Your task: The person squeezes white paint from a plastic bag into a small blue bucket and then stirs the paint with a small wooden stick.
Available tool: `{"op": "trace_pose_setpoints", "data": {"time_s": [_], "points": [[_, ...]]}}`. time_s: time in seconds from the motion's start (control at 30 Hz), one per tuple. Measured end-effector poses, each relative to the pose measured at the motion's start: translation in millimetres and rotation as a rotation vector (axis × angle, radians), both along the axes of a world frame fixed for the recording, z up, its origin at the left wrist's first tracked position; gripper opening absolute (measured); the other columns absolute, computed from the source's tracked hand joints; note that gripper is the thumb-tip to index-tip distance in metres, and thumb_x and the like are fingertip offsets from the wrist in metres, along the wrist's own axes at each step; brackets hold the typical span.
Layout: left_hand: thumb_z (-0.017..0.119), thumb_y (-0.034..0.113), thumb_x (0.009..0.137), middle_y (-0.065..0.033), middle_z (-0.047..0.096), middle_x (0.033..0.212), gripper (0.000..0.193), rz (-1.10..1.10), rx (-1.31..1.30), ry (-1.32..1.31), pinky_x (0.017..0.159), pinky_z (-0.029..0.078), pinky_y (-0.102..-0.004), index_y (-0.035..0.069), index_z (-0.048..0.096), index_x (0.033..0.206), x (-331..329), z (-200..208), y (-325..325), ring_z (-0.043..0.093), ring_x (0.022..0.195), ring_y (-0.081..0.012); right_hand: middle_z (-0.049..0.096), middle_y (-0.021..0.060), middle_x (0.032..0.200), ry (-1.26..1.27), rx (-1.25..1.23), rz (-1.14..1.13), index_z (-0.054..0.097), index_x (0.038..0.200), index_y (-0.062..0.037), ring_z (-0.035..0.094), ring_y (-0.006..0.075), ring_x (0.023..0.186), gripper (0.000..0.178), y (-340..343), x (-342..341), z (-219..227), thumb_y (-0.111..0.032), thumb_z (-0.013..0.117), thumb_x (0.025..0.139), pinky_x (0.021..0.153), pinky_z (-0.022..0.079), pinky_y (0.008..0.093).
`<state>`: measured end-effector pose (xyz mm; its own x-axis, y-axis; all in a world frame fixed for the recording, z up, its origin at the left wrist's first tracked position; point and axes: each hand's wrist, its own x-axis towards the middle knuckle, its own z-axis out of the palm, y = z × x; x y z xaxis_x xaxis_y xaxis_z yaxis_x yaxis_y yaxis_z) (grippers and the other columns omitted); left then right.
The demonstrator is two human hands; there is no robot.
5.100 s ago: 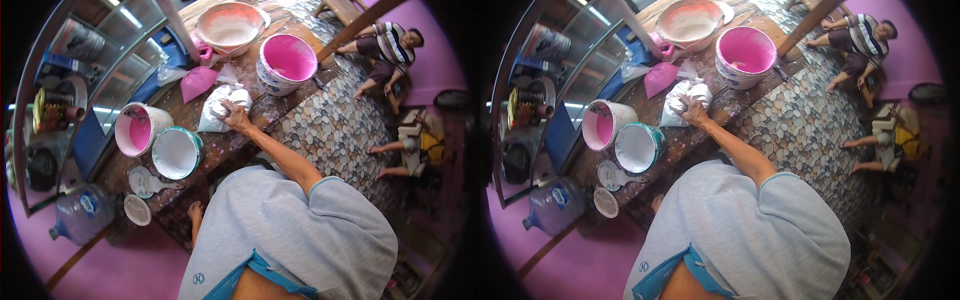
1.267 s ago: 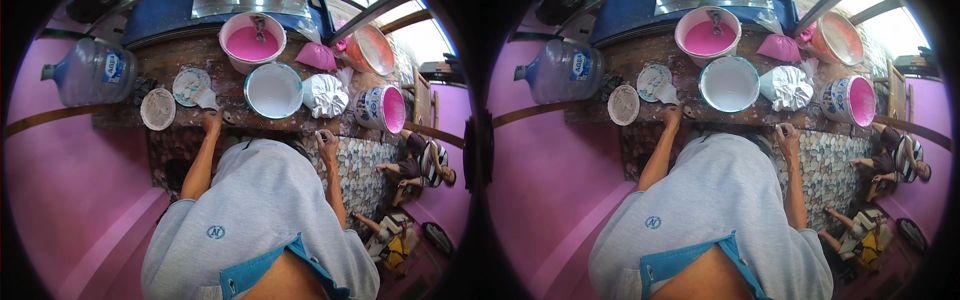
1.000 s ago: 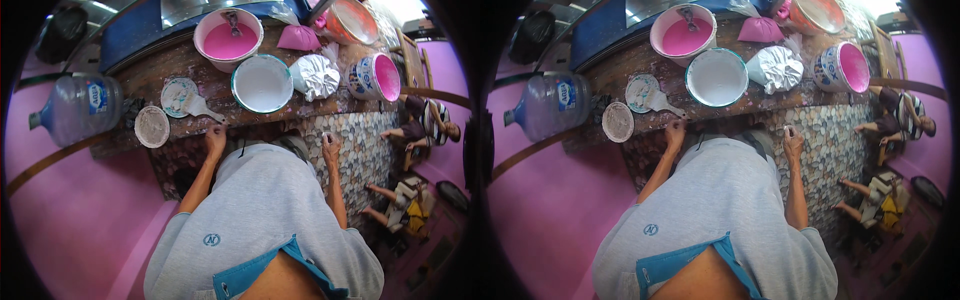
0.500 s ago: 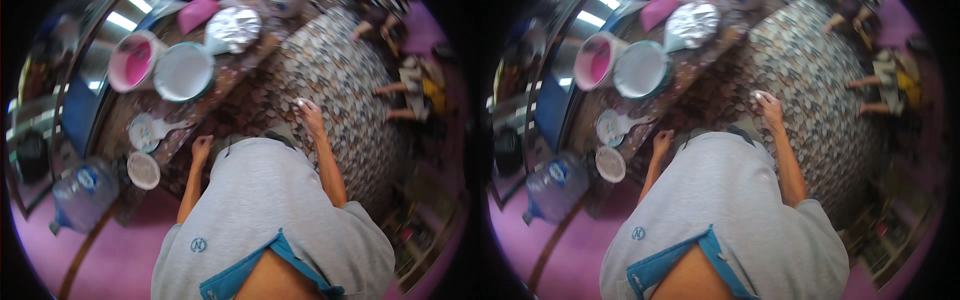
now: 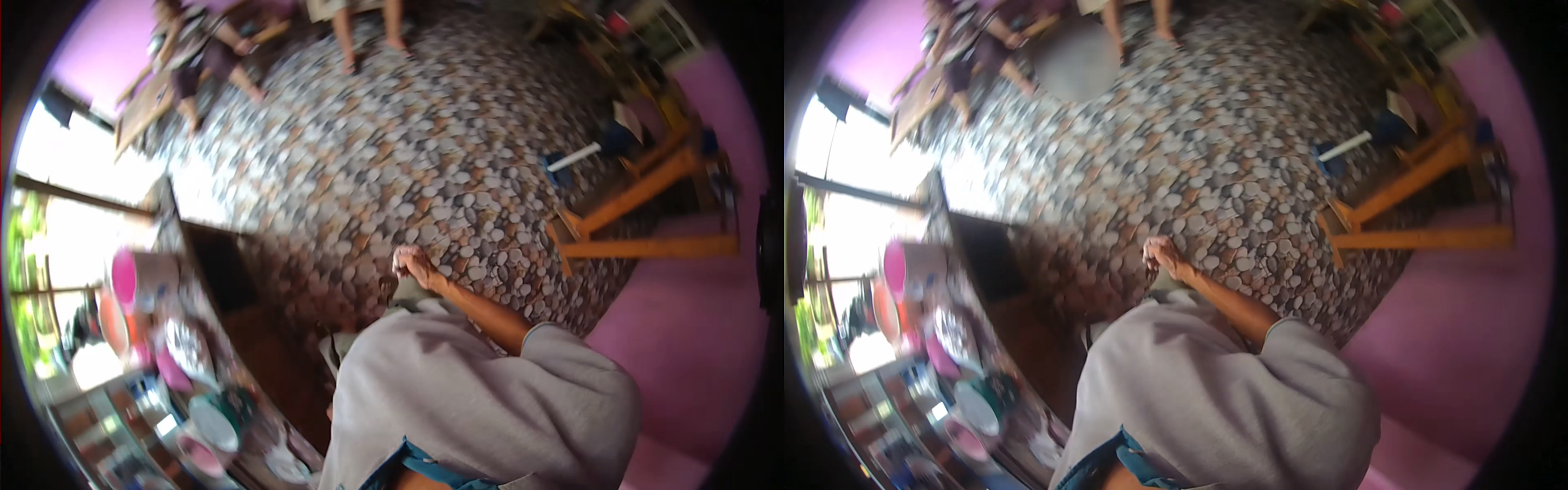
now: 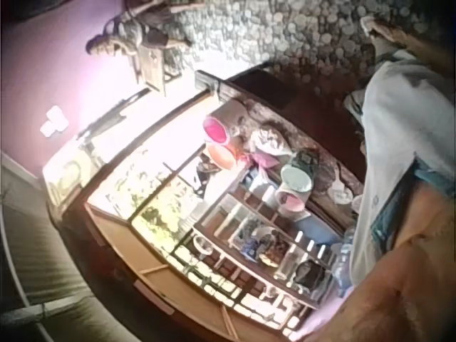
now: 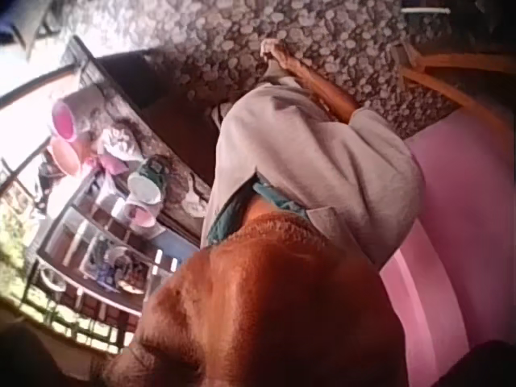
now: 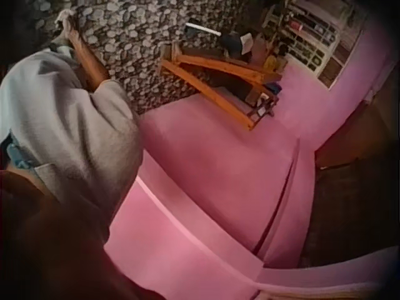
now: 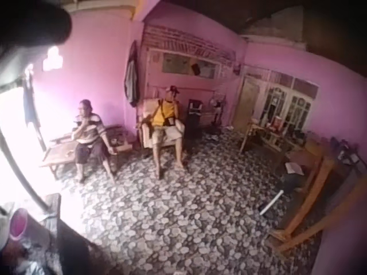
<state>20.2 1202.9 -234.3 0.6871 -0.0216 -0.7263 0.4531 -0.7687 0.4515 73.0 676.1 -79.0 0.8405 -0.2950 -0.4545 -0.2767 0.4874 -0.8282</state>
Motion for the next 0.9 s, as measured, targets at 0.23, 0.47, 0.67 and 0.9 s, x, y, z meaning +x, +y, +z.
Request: {"op": "trace_pose_setpoints", "data": {"time_s": [0.23, 0.47, 0.67, 0.9], "points": [[0.058, 0.030, 0.085, -0.0116, 0.066, 0.077, 0.028, -0.195, -0.070, 0.076, 0.057, 0.049, -0.0371, 0.003, 0.065, 0.086, 179, 6, -159, 0.063, 0.068, -0.0185, 0.053, 0.0045, 0.058, 0.136, 0.000, -0.452, 0.053, 0.069, -0.0037, 0.050, 0.0113, 0.046, 0.014, -85, -81, -8, -0.013, 0.057, 0.079, 0.041, 0.036, 0.0251], [0.057, 0.029, 0.086, -0.0104, 0.066, 0.078, 0.027, -0.468, -0.053, 0.128, 0.055, 0.049, -0.0350, 0.004, 0.065, 0.088, 301, 5, -294, 0.063, 0.066, -0.0167, 0.051, 0.0036, 0.059, 0.204, 0.003, -0.716, 0.050, 0.067, -0.0062, 0.049, 0.0113, 0.048, 0.021, -133, -128, -35, -0.017, 0.056, 0.083, 0.043, 0.035, 0.0262], [0.057, 0.029, 0.087, -0.0095, 0.067, 0.078, 0.026, -0.697, -0.076, 0.221, 0.053, 0.049, -0.0331, 0.004, 0.065, 0.089, 399, 5, -389, 0.063, 0.064, -0.0152, 0.053, 0.0071, 0.057, 0.214, -0.302, -0.822, 0.051, 0.062, -0.0064, 0.055, 0.0170, 0.051, 0.014, -143, -154, -118, -0.008, 0.056, 0.075, 0.044, 0.039, 0.0325], [0.061, 0.024, 0.083, -0.0080, 0.065, 0.070, 0.021, -0.828, -0.026, 0.184, 0.045, 0.046, -0.0281, 0.004, 0.066, 0.088, 465, 6, -575, 0.062, 0.056, -0.0147, 0.056, 0.0099, 0.060, 1.348, -1.258, -0.116, 0.058, 0.058, -0.0104, 0.059, 0.0273, 0.060, 0.010, -73, -219, -248, -0.017, 0.059, 0.066, 0.058, 0.045, 0.0424]]}}
